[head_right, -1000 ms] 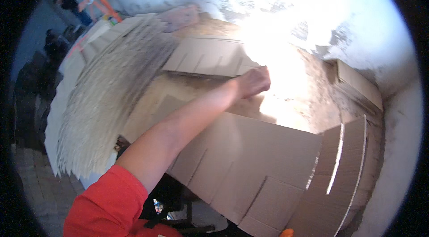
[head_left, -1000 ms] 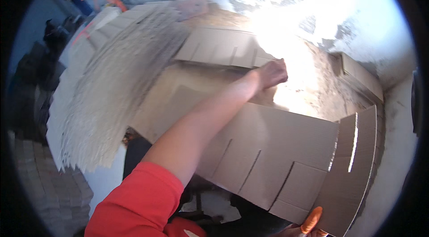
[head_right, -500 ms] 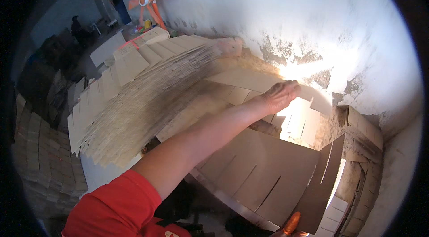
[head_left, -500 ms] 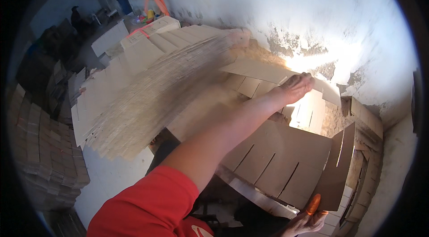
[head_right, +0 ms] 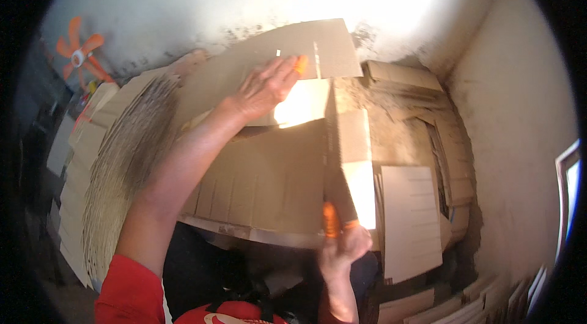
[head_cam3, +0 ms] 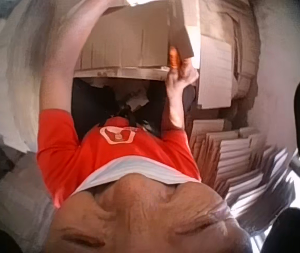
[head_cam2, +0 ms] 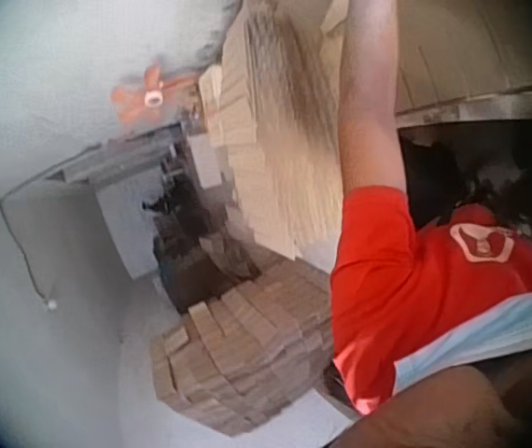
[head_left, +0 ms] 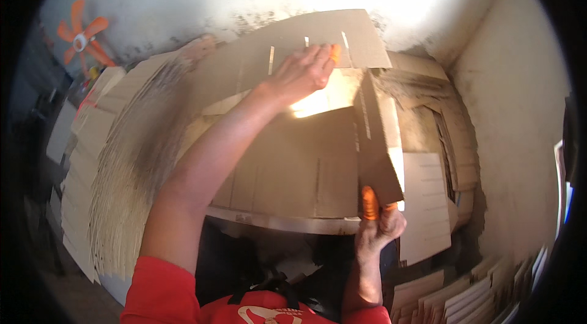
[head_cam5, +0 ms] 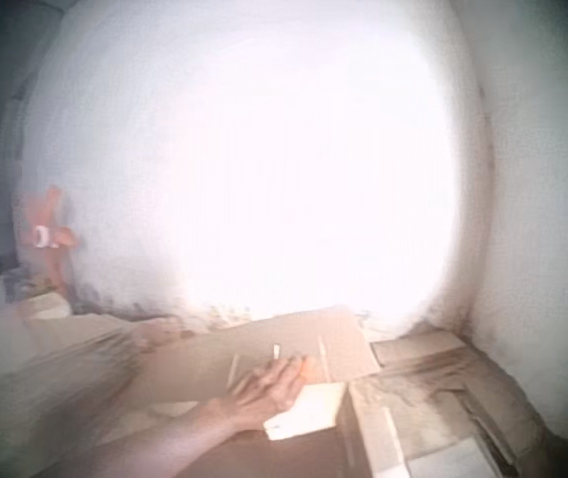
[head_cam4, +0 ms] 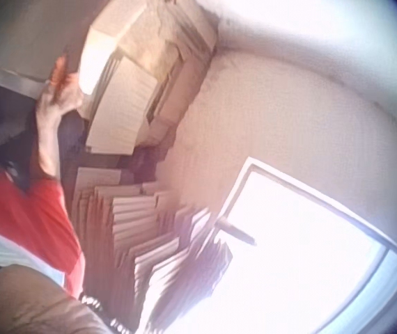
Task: The person uses a utility knife to cut slits into flat cardboard sheets and then folds them into accordion-like structures. The finished pieces are stacked on the floor beside the work area.
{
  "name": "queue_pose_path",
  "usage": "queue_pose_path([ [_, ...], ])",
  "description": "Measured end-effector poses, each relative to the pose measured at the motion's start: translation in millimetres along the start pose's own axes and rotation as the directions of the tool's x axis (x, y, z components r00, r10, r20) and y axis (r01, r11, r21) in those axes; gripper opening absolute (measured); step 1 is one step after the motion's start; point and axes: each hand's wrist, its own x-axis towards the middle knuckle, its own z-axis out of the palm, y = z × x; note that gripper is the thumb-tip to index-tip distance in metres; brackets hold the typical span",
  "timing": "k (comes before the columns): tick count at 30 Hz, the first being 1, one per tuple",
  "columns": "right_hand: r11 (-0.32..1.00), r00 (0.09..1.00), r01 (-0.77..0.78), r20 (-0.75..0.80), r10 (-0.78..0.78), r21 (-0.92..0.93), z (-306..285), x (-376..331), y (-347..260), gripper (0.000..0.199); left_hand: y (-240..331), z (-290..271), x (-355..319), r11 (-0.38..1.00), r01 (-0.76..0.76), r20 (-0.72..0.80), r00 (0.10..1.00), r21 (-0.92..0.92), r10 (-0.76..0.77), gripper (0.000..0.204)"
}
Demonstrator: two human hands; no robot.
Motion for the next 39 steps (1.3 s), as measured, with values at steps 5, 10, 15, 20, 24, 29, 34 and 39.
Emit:
queue_pose_path([
  [5,0.997,0.999,0.034,0.008,-0.034,-0.075,-7.8,-2.7,-0.9,0.022,21.9,-5.2,16.8,0.993,-0.105,-0.066,0.993,-0.054,0.101,0.027],
  [10,0.999,1.0,0.023,0.021,-0.022,-0.042,-9.2,-3.2,-5.5,0.026,15.7,-6.9,5.5,0.993,-0.079,-0.063,0.995,-0.083,0.074,0.03],
  [15,0.992,0.997,0.071,0.008,-0.072,0.1,0.3,7.2,-8.8,0.021,20.5,-8.1,4.6,0.987,-0.081,-0.117,0.991,-0.142,0.064,0.023],
  [20,0.998,0.998,0.059,0.023,-0.058,-0.016,-2.8,10.8,-12.1,0.024,33.6,-22.6,-1.8,0.961,-0.179,-0.156,0.977,-0.209,0.148,0.015],
  [24,0.995,0.997,0.056,0.058,-0.052,-0.086,-3.9,9.4,-7.8,0.029,46.2,-42.7,-4.5,0.927,-0.31,-0.255,0.933,-0.212,0.254,0.014],
  [29,0.99,0.998,-0.051,0.016,0.053,-0.134,-1.7,19.8,-31.8,0.065,81.1,-88.3,-8.2,0.938,-0.282,-0.145,0.956,-0.202,0.256,0.015],
  [34,0.963,0.994,0.084,0.087,-0.064,-0.257,-5.3,26.5,-44.9,0.07,119.1,-154.9,-6.0,0.87,-0.134,-0.093,0.99,-0.474,0.102,0.018],
  [39,0.877,0.955,0.151,0.295,-0.011,-0.456,-7.1,56.4,-79.3,0.049,113.0,-205.3,-31.0,0.835,0.267,0.369,0.926,-0.481,-0.083,0.067],
])
